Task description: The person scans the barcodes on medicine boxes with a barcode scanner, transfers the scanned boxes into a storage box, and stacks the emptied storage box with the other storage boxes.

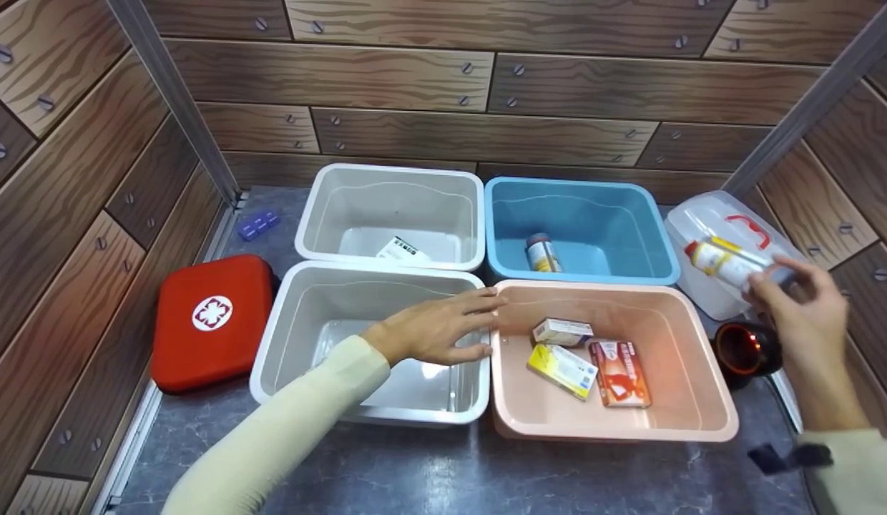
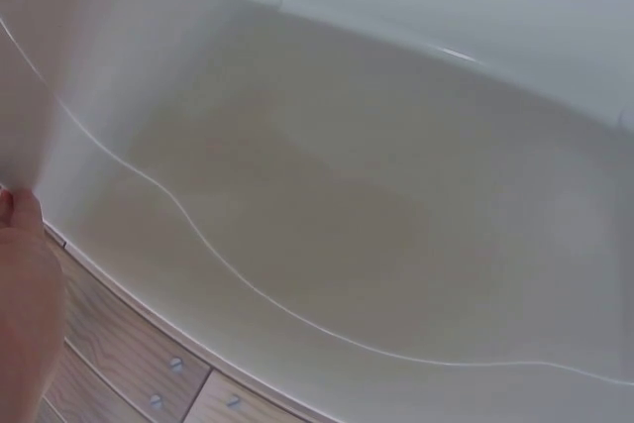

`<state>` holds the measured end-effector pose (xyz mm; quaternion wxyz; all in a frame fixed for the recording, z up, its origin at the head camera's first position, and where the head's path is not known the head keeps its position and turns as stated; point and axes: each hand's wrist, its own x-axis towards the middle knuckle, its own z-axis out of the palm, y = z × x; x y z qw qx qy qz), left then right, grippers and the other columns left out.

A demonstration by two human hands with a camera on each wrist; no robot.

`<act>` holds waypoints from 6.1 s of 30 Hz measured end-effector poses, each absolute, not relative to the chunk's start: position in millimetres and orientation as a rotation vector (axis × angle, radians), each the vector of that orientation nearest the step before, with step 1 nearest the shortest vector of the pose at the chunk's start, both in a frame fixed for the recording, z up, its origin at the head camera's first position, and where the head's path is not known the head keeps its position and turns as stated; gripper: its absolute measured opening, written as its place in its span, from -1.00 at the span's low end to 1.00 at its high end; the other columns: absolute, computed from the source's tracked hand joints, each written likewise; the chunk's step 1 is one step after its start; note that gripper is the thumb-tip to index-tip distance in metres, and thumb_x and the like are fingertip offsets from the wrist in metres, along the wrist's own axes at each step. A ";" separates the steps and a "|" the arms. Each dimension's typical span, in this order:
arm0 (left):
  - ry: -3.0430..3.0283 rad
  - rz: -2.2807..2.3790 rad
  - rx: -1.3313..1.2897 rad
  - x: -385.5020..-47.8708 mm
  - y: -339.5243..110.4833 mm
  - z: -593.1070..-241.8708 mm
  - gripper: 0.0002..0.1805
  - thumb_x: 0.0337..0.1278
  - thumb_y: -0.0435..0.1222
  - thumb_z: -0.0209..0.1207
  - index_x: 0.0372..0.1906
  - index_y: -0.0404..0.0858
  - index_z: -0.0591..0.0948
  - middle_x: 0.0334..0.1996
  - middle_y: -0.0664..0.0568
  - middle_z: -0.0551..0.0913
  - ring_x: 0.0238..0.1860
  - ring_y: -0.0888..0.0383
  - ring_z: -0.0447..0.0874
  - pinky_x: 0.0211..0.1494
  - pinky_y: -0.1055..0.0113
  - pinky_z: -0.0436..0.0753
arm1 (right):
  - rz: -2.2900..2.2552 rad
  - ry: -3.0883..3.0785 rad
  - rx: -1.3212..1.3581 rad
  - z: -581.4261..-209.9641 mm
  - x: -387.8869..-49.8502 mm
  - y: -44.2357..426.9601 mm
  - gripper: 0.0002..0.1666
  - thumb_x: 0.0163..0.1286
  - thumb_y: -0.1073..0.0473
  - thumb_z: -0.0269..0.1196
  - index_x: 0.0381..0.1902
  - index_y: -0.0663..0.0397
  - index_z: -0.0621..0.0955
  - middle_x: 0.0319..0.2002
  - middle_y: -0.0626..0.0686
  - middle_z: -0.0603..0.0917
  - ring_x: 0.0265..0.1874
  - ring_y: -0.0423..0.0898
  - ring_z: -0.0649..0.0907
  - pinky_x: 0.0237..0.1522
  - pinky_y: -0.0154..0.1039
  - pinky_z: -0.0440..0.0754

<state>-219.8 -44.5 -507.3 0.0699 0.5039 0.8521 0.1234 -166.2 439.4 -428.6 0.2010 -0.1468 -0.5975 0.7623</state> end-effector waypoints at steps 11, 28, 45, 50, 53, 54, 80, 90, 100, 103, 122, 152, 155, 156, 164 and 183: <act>2.560 0.387 1.539 -220.3 -43.9 -505.9 -0.32 0.68 0.19 -0.03 0.65 -0.04 0.43 0.76 0.04 0.20 0.80 0.01 0.02 0.74 0.04 0.33 | 2.060 -2.011 -0.335 -418.3 -246.2 403.0 -0.64 0.44 0.39 0.42 0.07 -0.08 0.64 0.06 -0.03 0.45 -0.34 -0.29 0.76 -0.23 -0.44 0.82; 2.580 0.356 1.540 -221.0 -43.3 -507.9 -0.32 0.68 0.20 -0.07 0.65 -0.03 0.44 0.76 0.06 0.22 0.80 0.04 0.01 0.74 0.07 0.33 | 1.786 -2.558 -0.464 -460.4 -326.9 366.2 -0.47 0.57 0.21 0.31 0.41 0.07 0.46 0.20 0.00 0.44 -0.13 -0.32 0.63 0.01 -0.38 0.82; 2.580 0.385 1.600 -222.3 -43.5 -509.7 -0.34 0.69 0.15 -0.02 0.62 -0.09 0.47 0.73 -0.02 0.28 0.79 0.00 0.06 0.75 0.08 0.32 | 1.567 -2.891 -0.553 -487.8 -335.1 352.8 -0.18 0.58 0.22 0.27 0.66 0.31 0.23 0.56 0.44 0.35 0.31 0.16 0.62 0.19 -0.25 0.79; 2.576 0.388 1.598 -221.7 -41.0 -510.0 -0.34 0.69 0.16 -0.03 0.62 -0.07 0.47 0.73 -0.01 0.27 0.79 0.01 0.05 0.75 0.08 0.31 | 1.733 -2.761 -0.598 -488.0 -335.8 351.5 -0.09 0.64 0.26 0.22 0.76 0.19 0.05 0.67 0.39 0.24 0.52 0.18 0.52 0.54 -0.08 0.56; 2.582 0.375 1.596 -221.4 -40.6 -509.1 -0.34 0.69 0.16 -0.03 0.62 -0.07 0.47 0.73 0.01 0.27 0.80 0.02 0.05 0.76 0.09 0.30 | 1.751 -2.692 -0.579 -487.3 -336.5 350.5 -0.12 0.64 0.26 0.23 0.75 0.15 0.12 0.64 0.35 0.31 0.32 -0.01 0.64 0.48 -0.20 0.61; 2.585 0.371 1.596 -221.3 -40.5 -508.7 -0.34 0.69 0.16 -0.03 0.62 -0.07 0.47 0.73 0.01 0.27 0.80 0.02 0.04 0.76 0.10 0.30 | 1.741 -2.676 -0.563 -487.2 -336.8 350.6 -0.16 0.63 0.27 0.23 0.73 0.18 0.17 0.59 0.35 0.37 0.22 -0.09 0.69 0.41 -0.25 0.66; 2.583 0.404 1.593 -220.7 -45.0 -508.8 -0.36 0.69 0.16 -0.03 0.61 -0.04 0.47 0.73 -0.01 0.28 0.79 0.00 0.06 0.74 0.06 0.34 | 1.550 -2.984 0.653 -465.2 -243.3 310.1 -0.57 0.55 0.32 0.33 0.30 0.31 0.59 0.13 0.32 0.72 0.00 -0.01 0.80 0.07 -0.31 0.81; 2.565 0.400 1.538 -220.9 -45.1 -509.3 -0.33 0.68 0.18 -0.05 0.65 -0.02 0.43 0.76 0.04 0.20 0.80 0.02 0.01 0.75 0.04 0.31 | 1.015 -3.290 1.019 -497.0 -219.6 314.8 -0.31 0.54 0.04 0.41 0.48 0.26 0.54 0.41 0.32 0.61 0.39 0.35 0.62 0.41 0.38 0.59; 2.565 0.419 1.556 -220.6 -44.6 -509.9 -0.34 0.68 0.17 -0.02 0.62 -0.06 0.46 0.75 0.02 0.24 0.80 0.01 0.04 0.75 0.05 0.33 | 0.732 -3.431 1.029 -511.1 -215.2 317.3 -0.19 0.50 0.08 0.43 0.58 0.26 0.46 0.45 0.35 0.50 0.35 0.29 0.56 0.40 0.37 0.59; 2.570 0.427 1.565 -220.7 -45.2 -509.7 -0.34 0.68 0.16 -0.02 0.61 -0.08 0.47 0.74 0.01 0.25 0.80 0.01 0.04 0.75 0.05 0.33 | 0.678 -3.449 0.963 -514.4 -213.9 313.0 -0.22 0.48 0.14 0.46 0.56 0.22 0.49 0.36 0.27 0.56 0.24 0.18 0.59 0.37 0.31 0.64; 2.567 0.411 1.591 -220.8 -43.7 -508.7 -0.35 0.67 0.14 0.00 0.61 -0.09 0.47 0.73 -0.02 0.27 0.79 0.00 0.06 0.74 0.05 0.33 | 0.222 -3.217 0.978 -543.1 -207.6 309.7 -0.50 0.45 0.24 0.39 0.31 0.10 0.62 0.15 0.17 0.77 0.04 0.14 0.78 0.23 0.26 0.76; 2.567 0.438 1.583 -219.4 -44.4 -509.1 -0.34 0.67 0.15 0.00 0.61 -0.10 0.47 0.73 -0.01 0.27 0.79 -0.01 0.05 0.76 0.05 0.30 | 0.840 -2.922 0.704 -449.5 -176.0 320.5 -0.49 0.37 0.20 0.52 0.27 -0.16 0.75 0.03 -0.04 0.62 -0.17 -0.12 0.61 -0.22 -0.33 0.66; 2.566 0.439 1.578 -219.4 -44.1 -509.3 -0.34 0.67 0.15 0.01 0.61 -0.09 0.47 0.73 -0.01 0.27 0.80 0.00 0.04 0.76 0.06 0.30 | 0.841 -2.882 0.701 -448.3 -173.8 318.7 -0.50 0.35 0.21 0.53 0.24 -0.10 0.74 0.03 -0.04 0.68 -0.15 -0.14 0.62 -0.16 -0.35 0.63; 2.566 0.442 1.580 -219.3 -44.0 -509.3 -0.34 0.67 0.15 0.01 0.61 -0.09 0.48 0.73 -0.02 0.28 0.80 0.00 0.05 0.76 0.06 0.30 | 0.859 -2.867 0.697 -448.0 -173.4 317.8 -0.50 0.34 0.23 0.54 0.23 -0.05 0.73 0.03 -0.03 0.70 -0.12 -0.15 0.63 -0.11 -0.35 0.63; 2.558 0.460 1.586 -219.5 -43.3 -510.8 -0.35 0.66 0.13 0.03 0.60 -0.11 0.48 0.73 -0.03 0.29 0.79 -0.01 0.06 0.75 0.04 0.32 | 0.934 -2.789 0.666 -449.3 -170.8 316.7 -0.52 0.34 0.25 0.56 0.15 0.07 0.64 -0.05 0.02 0.73 -0.10 -0.20 0.62 -0.04 -0.42 0.61; 2.560 0.451 1.589 -219.7 -43.3 -509.7 -0.33 0.67 0.14 0.02 0.61 -0.11 0.47 0.73 -0.02 0.28 0.80 -0.01 0.04 0.75 0.04 0.33 | 1.080 -2.768 0.637 -457.3 -170.3 338.5 -0.34 0.41 0.39 0.45 0.42 0.13 0.52 0.10 0.17 0.74 -0.03 -0.28 0.72 0.00 -0.41 0.75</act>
